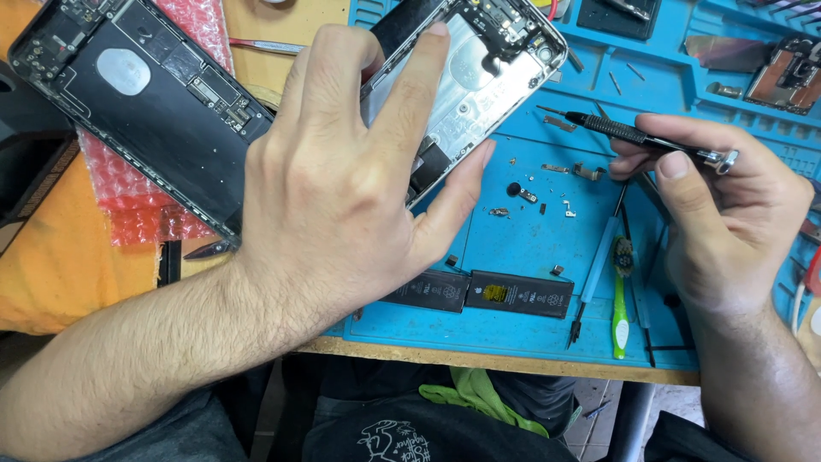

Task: Assembling internal components of a smartphone using precision tools on a repair bench.

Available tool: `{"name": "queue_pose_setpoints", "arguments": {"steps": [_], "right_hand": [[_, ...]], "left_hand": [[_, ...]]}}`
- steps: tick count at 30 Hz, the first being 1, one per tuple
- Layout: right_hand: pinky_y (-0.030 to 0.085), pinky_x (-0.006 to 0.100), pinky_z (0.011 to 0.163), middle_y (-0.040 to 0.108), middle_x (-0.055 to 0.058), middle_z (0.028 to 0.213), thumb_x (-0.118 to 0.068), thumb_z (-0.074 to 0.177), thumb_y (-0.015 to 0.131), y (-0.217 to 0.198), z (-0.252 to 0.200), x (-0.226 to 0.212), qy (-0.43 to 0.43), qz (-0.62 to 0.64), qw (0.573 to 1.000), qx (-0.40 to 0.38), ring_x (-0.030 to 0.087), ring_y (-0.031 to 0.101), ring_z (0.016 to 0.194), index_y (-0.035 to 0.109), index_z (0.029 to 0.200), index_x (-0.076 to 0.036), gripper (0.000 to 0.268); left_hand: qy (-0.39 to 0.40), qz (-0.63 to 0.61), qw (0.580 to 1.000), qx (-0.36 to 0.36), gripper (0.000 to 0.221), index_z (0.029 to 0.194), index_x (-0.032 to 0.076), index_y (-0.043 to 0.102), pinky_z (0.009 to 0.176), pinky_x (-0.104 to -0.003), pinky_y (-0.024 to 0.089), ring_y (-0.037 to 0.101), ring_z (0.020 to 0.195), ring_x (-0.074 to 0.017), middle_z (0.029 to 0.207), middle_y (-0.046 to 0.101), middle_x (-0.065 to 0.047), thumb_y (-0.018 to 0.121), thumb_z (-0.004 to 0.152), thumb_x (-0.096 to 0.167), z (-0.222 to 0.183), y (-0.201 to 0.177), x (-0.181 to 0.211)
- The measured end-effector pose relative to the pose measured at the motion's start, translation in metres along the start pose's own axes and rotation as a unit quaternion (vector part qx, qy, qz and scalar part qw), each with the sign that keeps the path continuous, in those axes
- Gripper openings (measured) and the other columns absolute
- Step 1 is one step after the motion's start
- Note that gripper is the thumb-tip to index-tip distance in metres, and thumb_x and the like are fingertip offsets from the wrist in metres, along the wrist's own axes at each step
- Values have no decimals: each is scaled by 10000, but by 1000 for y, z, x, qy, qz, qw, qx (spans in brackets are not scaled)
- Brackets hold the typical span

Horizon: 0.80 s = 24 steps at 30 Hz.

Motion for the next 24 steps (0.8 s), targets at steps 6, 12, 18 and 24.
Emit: {"name": "queue_pose_setpoints", "arguments": {"steps": [6,12,18,24], "right_hand": [[667,442,1071,722,356,1302,0,1279,533,4,2,-3,16,0,1000,-10,384,760,1100,605,1514,207,321],[673,445,1063,716,371,1311,19,1273,529,4,2,-4,6,6,1000,-10,399,764,1104,595,1509,219,317],[695,459,1004,708,392,1303,-124,1264,569,-8,-4,11,5,43,999,32,426,779,1085,585,1498,196,397],[704,374,957,669,178,1153,-270,1356,556,-34,-23,40,36,90,985,144,282,765,1034,601,1502,-14,298]], "left_hand": [[1,1,1000,-5,610,1512,-18,703,661,-411,608,634,1051,-327,1211,507,-165,986,1209,430,-1,0,2],[-5,0,1000,-11,584,1507,-2,685,707,-427,593,613,1018,-329,1184,511,-157,935,1202,428,-1,1,4],[3,0,1000,-21,577,1500,14,668,660,-436,569,626,989,-345,1201,531,-169,904,1186,437,-3,5,6],[25,-18,998,-61,652,1509,20,670,570,-401,568,640,1012,-339,1246,578,-183,904,1117,485,-5,12,14]]}}
Point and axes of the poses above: each hand's wrist, its own z-axis towards the middle knuckle, its own y-axis out of the palm, x = y × z, the point moved 6 cm from there along z, towards the middle knuckle
